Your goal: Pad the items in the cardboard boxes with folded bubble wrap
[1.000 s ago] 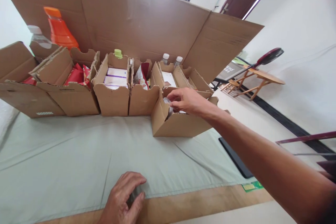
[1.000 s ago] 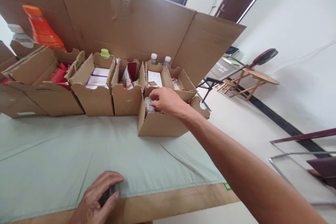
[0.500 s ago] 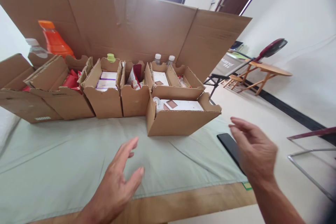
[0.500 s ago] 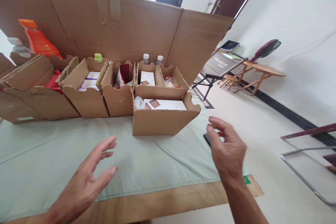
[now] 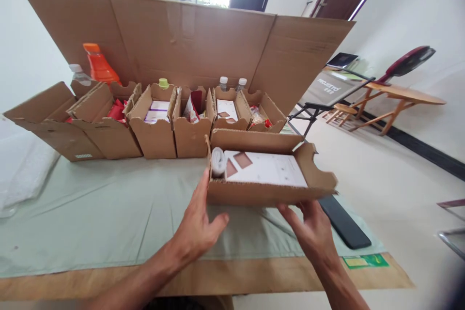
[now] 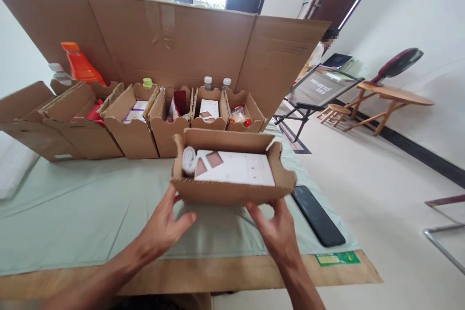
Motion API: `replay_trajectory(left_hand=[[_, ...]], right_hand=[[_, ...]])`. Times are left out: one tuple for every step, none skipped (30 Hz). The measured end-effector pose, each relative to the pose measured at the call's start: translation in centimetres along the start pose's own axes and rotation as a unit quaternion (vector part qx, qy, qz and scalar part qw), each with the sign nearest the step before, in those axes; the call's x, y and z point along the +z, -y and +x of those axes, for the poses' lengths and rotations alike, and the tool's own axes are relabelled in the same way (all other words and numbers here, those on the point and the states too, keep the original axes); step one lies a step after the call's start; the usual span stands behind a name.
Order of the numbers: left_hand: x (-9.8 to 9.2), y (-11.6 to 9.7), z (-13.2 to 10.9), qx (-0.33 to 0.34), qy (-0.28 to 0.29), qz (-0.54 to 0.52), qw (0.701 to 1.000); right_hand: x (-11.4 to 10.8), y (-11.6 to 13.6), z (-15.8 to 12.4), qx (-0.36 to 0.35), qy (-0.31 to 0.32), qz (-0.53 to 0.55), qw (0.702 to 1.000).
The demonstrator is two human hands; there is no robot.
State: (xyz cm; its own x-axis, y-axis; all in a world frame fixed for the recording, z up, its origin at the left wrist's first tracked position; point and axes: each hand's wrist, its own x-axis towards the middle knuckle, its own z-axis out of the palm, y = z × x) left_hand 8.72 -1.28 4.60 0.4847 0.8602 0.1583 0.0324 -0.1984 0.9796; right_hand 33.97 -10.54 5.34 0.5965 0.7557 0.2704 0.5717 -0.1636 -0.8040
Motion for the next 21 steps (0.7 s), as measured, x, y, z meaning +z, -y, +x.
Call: replay_trajectory(left_hand=[[-0.7, 0.1, -2.4, -0.018, 0.001, 0.016, 1.0], [-1.6, 0.3, -4.7, -0.036, -0.015, 0.029, 0.999], [-2.8, 0.5, -6.7, -0.055, -0.031, 0.04, 0.997], [-4.1, 0.6, -8.3, -0.083, -0.079, 0.052, 0.992], [-5.5, 0.6, -9.3, -0.118, -0.123, 0.067, 0.983], [-6.9, 0.5, -9.6, -0.134, -0.149, 0.079, 0.977], [-8.2, 0.2, -9.4, -0.135, -0.165, 0.087, 0.973], [-9.2, -0.2, -8.6, -0.123, -0.172, 0.09, 0.973], [-9.9, -0.6, -7.6, -0.098, -0.174, 0.091, 0.976], [-10.3, -1.0, -6.4, -0.069, -0.17, 0.087, 0.979], [-10.4, -1.3, -5.4, -0.051, -0.157, 0.078, 0.983], [-10.3, -1.4, -4.6, -0.035, -0.148, 0.07, 0.986], [-9.9, -1.5, -4.2, -0.026, -0.142, 0.067, 0.987], [-9.4, -1.4, -4.1, -0.022, -0.133, 0.065, 0.989], [-8.8, -1.2, -4.4, -0.022, -0.124, 0.064, 0.99], [-8.3, -1.0, -5.0, -0.025, -0.116, 0.062, 0.991], [-8.0, -0.8, -5.6, -0.028, -0.109, 0.058, 0.992], [-7.8, -0.6, -6.2, -0.03, -0.109, 0.055, 0.992], [-7.9, -0.5, -6.6, -0.031, -0.113, 0.054, 0.992], [-8.3, -0.3, -6.8, -0.032, -0.119, 0.058, 0.991], [-8.7, -0.2, -6.5, -0.031, -0.127, 0.065, 0.989]], right_hand=[[-0.2, 0.6, -1.9, -0.009, -0.005, -0.019, 1.0], [0.0, 1.4, -3.5, -0.023, -0.001, -0.029, 0.999], [0.7, 2.4, -4.8, -0.039, 0.014, -0.032, 0.999], [1.6, 3.5, -5.7, -0.057, 0.036, -0.027, 0.997], [2.9, 4.7, -6.0, -0.074, 0.06, -0.016, 0.995], [4.2, 5.9, -5.8, -0.089, 0.083, 0.0, 0.993], [5.6, 7.0, -5.3, -0.101, 0.098, 0.019, 0.99], [6.8, 7.8, -4.6, -0.108, 0.105, 0.041, 0.988], [7.8, 8.4, -3.9, -0.111, 0.103, 0.06, 0.987], [8.4, 8.6, -3.3, -0.108, 0.096, 0.071, 0.987], [8.7, 8.6, -2.9, -0.102, 0.084, 0.072, 0.989], [8.7, 8.3, -2.8, -0.093, 0.069, 0.062, 0.991], [8.3, 7.8, -3.1, -0.083, 0.052, 0.046, 0.994], [7.8, 7.2, -3.6, -0.071, 0.035, 0.025, 0.997], [7.2, 6.6, -4.3, -0.061, 0.02, 0.003, 0.998], [6.6, 6.0, -5.1, -0.051, 0.01, -0.014, 0.999], [6.2, 5.6, -5.9, -0.044, 0.009, -0.026, 0.999], [6.1, 5.4, -6.5, -0.04, 0.013, -0.032, 0.999], [6.3, 5.3, -6.7, -0.037, 0.021, -0.029, 0.999], [6.8, 5.5, -6.7, -0.036, 0.028, -0.021, 0.999], [7.5, 5.6, -6.2, -0.036, 0.034, -0.008, 0.999]])
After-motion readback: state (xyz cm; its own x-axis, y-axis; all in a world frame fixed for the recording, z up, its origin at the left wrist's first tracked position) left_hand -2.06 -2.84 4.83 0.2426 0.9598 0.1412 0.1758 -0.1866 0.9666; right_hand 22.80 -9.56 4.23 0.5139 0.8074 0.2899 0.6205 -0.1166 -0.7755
